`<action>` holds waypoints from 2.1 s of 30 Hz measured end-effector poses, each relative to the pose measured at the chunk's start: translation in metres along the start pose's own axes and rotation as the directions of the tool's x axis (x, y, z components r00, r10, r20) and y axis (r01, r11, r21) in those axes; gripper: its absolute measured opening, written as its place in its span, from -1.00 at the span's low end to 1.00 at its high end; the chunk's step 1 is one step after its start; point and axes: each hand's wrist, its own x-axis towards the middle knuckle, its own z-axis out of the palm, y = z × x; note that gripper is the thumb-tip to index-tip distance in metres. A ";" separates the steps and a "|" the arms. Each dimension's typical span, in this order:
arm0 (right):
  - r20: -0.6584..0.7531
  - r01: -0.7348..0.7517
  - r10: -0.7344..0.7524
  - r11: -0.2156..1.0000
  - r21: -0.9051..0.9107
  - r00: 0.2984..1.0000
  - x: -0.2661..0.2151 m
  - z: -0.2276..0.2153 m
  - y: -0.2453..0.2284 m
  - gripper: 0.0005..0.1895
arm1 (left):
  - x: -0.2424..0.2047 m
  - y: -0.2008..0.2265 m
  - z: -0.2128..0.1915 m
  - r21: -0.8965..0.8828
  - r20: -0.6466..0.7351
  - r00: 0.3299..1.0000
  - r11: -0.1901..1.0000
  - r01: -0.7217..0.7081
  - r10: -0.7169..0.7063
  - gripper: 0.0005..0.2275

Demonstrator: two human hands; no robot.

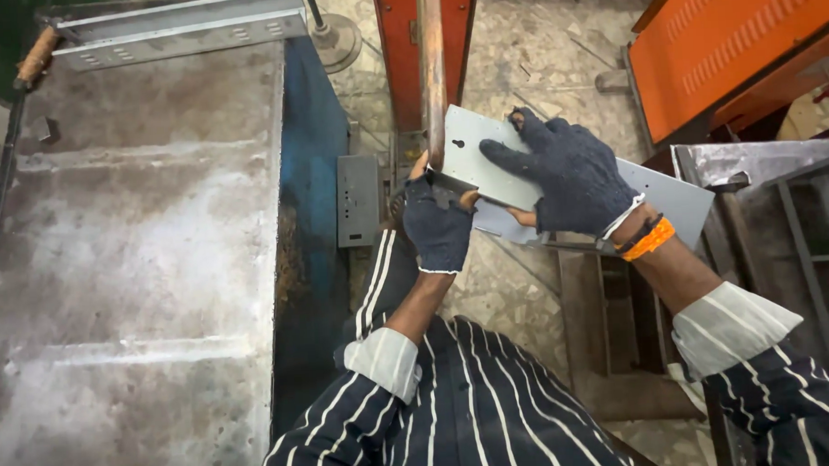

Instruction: The person welds a metal frame using a welding torch, creating sparks. They then use a hammer to tap the frame and place it on a metal table. The person repeats this process with another metal frame.

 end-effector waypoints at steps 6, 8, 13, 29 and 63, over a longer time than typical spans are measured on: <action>-0.036 0.010 -0.011 1.000 -0.020 0.999 0.001 -0.005 -0.003 -0.16 | -0.001 -0.002 0.002 0.025 0.021 1.000 1.000 0.004 -0.005 -0.27; -0.008 -0.002 0.001 1.000 -0.018 1.000 0.003 -0.005 -0.006 -0.16 | -0.002 -0.004 0.001 0.002 0.023 0.999 1.000 0.028 -0.028 -0.26; 0.008 0.006 -0.006 1.000 0.007 1.000 0.003 -0.008 -0.010 -0.14 | 0.000 0.000 -0.005 0.038 0.049 0.998 0.999 0.031 -0.033 -0.25; -0.080 -0.335 0.337 0.941 0.040 0.938 -0.023 0.016 -0.068 -0.03 | 0.032 -0.013 -0.035 -0.038 0.317 0.944 0.996 -0.086 0.094 -0.05; -0.259 -0.501 0.516 0.856 0.125 0.817 -0.015 0.050 -0.091 0.00 | 0.048 -0.023 -0.044 -0.172 0.406 0.886 0.971 -0.165 0.222 -0.20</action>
